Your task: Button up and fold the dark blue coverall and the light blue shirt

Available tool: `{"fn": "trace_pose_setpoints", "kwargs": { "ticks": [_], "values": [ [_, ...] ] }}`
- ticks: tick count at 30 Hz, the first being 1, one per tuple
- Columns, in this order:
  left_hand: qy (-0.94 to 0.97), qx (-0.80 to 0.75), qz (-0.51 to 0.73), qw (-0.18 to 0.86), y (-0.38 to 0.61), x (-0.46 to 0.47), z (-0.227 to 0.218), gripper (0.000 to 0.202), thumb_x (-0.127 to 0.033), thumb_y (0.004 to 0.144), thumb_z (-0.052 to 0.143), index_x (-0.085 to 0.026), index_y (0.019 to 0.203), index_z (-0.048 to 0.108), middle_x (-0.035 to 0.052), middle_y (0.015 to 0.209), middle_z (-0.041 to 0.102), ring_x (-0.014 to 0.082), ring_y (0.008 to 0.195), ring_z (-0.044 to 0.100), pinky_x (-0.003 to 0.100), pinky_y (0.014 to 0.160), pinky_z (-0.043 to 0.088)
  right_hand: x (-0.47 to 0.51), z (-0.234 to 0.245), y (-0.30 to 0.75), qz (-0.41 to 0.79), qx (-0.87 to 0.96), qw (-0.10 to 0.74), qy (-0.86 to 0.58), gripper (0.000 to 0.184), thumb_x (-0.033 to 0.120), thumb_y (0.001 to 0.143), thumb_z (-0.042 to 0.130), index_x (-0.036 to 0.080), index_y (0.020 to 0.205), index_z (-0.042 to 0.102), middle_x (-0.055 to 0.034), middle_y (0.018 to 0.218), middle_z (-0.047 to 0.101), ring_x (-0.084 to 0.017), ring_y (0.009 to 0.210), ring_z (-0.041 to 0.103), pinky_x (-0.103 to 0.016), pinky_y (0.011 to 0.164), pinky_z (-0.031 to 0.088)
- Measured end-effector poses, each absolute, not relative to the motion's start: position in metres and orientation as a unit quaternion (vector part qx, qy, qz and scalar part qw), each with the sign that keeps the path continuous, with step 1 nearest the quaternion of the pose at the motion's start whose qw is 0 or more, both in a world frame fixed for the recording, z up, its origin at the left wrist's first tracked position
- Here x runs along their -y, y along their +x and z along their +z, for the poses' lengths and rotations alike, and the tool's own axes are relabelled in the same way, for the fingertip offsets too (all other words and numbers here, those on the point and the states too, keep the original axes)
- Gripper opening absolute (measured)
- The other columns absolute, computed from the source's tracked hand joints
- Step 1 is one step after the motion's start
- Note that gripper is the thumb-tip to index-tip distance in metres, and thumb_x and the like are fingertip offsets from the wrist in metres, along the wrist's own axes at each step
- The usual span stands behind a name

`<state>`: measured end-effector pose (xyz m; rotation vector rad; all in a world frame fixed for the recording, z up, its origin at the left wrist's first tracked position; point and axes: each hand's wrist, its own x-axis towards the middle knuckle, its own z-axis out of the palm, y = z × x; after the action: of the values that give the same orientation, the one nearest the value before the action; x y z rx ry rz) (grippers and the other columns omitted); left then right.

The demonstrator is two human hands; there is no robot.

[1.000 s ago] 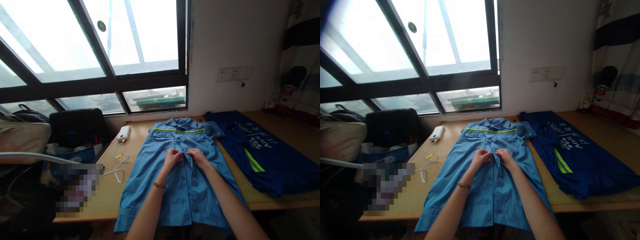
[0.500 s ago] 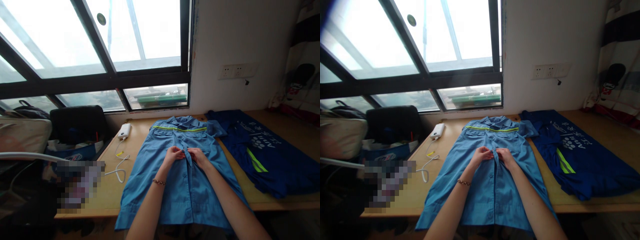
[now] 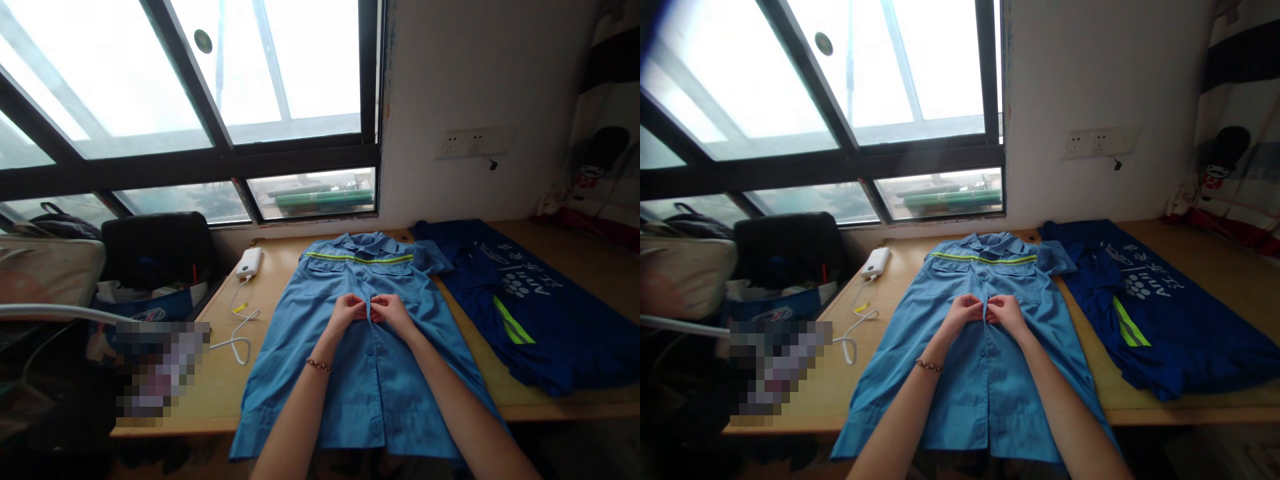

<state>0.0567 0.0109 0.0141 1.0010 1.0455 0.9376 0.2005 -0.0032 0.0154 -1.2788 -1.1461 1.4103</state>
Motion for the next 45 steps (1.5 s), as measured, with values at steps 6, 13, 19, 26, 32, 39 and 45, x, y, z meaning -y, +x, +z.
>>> {"fn": "trace_pose_setpoints", "kwargs": {
  "ticks": [6, 13, 19, 26, 32, 39, 45],
  "values": [
    [0.452, -0.52, 0.416, 0.593, 0.067, -0.009, 0.012, 0.037, -0.04, 0.058, 0.071, -0.015, 0.073, 0.049, -0.0039, 0.049, 0.052, 0.008, 0.042, 0.049, 0.019, 0.042, 0.043, 0.01, 0.006, 0.19, 0.312, 0.619, 0.411, -0.592, 0.007, 0.024, 0.069, 0.056, 0.019, 0.073, 0.054, 0.0031, 0.047, 0.054, -0.013, 0.042, 0.053, -0.023, 0.046, 0.038],
    [0.374, -0.522, 0.442, 0.626, 0.066, -0.009, 0.006, 0.035, -0.026, 0.058, 0.071, -0.017, 0.079, 0.044, -0.0071, 0.049, 0.047, 0.0061, 0.04, 0.045, 0.017, 0.041, 0.038, 0.012, 0.001, 0.182, 0.206, 0.654, 0.364, -0.63, 0.009, 0.018, 0.069, 0.055, 0.021, 0.078, 0.054, 0.005, 0.049, 0.051, -0.011, 0.049, 0.05, -0.02, 0.049, 0.031],
    [0.297, -0.513, 0.46, 0.661, 0.065, -0.008, 0.008, 0.031, -0.02, 0.058, 0.069, -0.017, 0.077, 0.045, -0.006, 0.052, 0.048, 0.0059, 0.041, 0.048, 0.016, 0.043, 0.037, 0.014, 0.004, 0.182, 0.261, 0.643, 0.395, -0.602, 0.015, 0.022, 0.068, 0.053, 0.021, 0.083, 0.053, 0.0074, 0.045, 0.047, -0.011, 0.046, 0.048, -0.02, 0.049, 0.032],
    [0.259, -0.52, 0.479, 0.658, 0.064, -0.008, 0.01, 0.029, -0.02, 0.058, 0.07, -0.016, 0.079, 0.049, -0.0027, 0.056, 0.052, 0.0081, 0.047, 0.053, 0.019, 0.047, 0.041, 0.012, 0.009, 0.185, 0.332, 0.601, 0.448, -0.573, 0.022, 0.029, 0.065, 0.058, 0.02, 0.084, 0.054, 0.0093, 0.042, 0.044, -0.011, 0.041, 0.044, -0.021, 0.049, 0.034],
    [0.23, -0.512, 0.527, 0.638, 0.069, -0.007, 0.008, 0.035, -0.01, 0.055, 0.065, -0.017, 0.083, 0.044, -0.0049, 0.054, 0.052, 0.0074, 0.044, 0.051, 0.018, 0.046, 0.04, 0.012, 0.005, 0.184, 0.343, 0.597, 0.444, -0.574, 0.028, 0.031, 0.067, 0.057, 0.02, 0.092, 0.055, 0.009, 0.043, 0.044, -0.011, 0.042, 0.044, -0.021, 0.049, 0.034],
    [0.241, -0.491, 0.539, 0.64, 0.069, -0.007, 0.005, 0.039, -0.012, 0.051, 0.066, -0.017, 0.083, 0.045, -0.005, 0.055, 0.054, 0.0079, 0.047, 0.052, 0.019, 0.05, 0.041, 0.019, 0.011, 0.182, 0.205, 0.662, 0.395, -0.603, 0.038, 0.026, 0.071, 0.053, 0.026, 0.109, 0.059, 0.0038, 0.058, 0.053, -0.013, 0.056, 0.05, -0.022, 0.058, 0.036],
    [0.335, -0.499, 0.533, 0.596, 0.07, -0.008, -0.003, 0.038, -0.016, 0.051, 0.069, -0.016, 0.082, 0.047, -0.0052, 0.055, 0.054, 0.0078, 0.046, 0.051, 0.019, 0.048, 0.038, 0.013, 0.011, 0.187, 0.244, 0.664, 0.339, -0.62, 0.037, 0.028, 0.075, 0.051, 0.023, 0.111, 0.058, 0.002, 0.055, 0.056, -0.014, 0.056, 0.053, -0.022, 0.056, 0.037]
  ]
}}
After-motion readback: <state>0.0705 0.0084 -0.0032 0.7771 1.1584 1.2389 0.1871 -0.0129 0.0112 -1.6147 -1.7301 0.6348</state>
